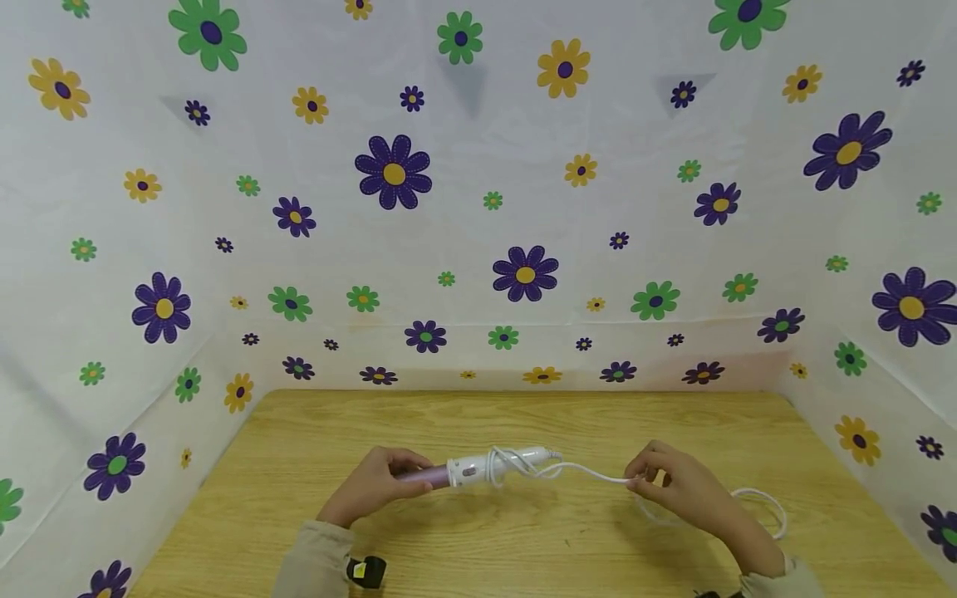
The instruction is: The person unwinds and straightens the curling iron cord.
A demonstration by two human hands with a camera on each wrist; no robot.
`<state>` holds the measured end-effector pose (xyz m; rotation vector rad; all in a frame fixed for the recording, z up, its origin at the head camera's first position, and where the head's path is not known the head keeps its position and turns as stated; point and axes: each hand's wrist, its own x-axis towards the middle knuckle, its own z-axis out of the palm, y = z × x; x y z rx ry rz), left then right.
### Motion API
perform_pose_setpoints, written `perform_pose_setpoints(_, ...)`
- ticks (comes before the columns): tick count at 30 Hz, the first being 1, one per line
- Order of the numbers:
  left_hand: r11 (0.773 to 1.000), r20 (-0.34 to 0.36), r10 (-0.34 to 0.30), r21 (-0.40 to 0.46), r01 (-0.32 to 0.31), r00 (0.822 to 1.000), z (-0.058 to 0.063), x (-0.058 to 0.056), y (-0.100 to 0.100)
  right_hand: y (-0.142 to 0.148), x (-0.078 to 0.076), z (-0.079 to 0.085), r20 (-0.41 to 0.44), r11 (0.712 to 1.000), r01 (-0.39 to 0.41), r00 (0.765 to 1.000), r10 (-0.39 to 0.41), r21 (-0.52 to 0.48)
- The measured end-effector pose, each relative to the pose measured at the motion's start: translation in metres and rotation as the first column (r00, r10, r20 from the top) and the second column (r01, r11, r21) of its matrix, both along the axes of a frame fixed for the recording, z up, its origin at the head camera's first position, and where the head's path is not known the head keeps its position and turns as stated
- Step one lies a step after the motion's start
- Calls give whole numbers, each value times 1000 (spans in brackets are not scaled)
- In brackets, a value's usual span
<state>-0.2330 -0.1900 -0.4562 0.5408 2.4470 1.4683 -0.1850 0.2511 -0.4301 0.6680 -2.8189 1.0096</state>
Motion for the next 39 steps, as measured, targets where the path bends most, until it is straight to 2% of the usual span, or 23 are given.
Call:
perform_pose_setpoints(8,1000,-5,-7,-2,7,1000,2,-1,2,7,-8,-6,60,995,85,994,-89,55)
perform_pose_setpoints(15,1000,4,-9,15,9,1000,4,0,3,1,-17,-15,15,989,122,992,-124,78)
perform_pose_setpoints(21,999,7,-4,32,4,1000,8,3,0,-5,-24,-19,34,981,158,986,-163,114)
perform_pose_setpoints(25,999,9,-18,36,18,1000,9,4,-1,-7,-29,-20,39,969,213,975,-219,125)
perform_pose_setpoints(29,999,25,-38,32,38,999,9,5,-1,-5,-31,-24,57,959,268,960,-274,86)
perform_pose_setpoints(33,999,27,-43,18,42,999,8,4,-2,0,-29,-25,98,946,323,942,-322,4)
perform_pose_setpoints(39,999,27,-51,9,51,998,7,4,-2,12,-23,-17,140,931,349,932,-334,-107)
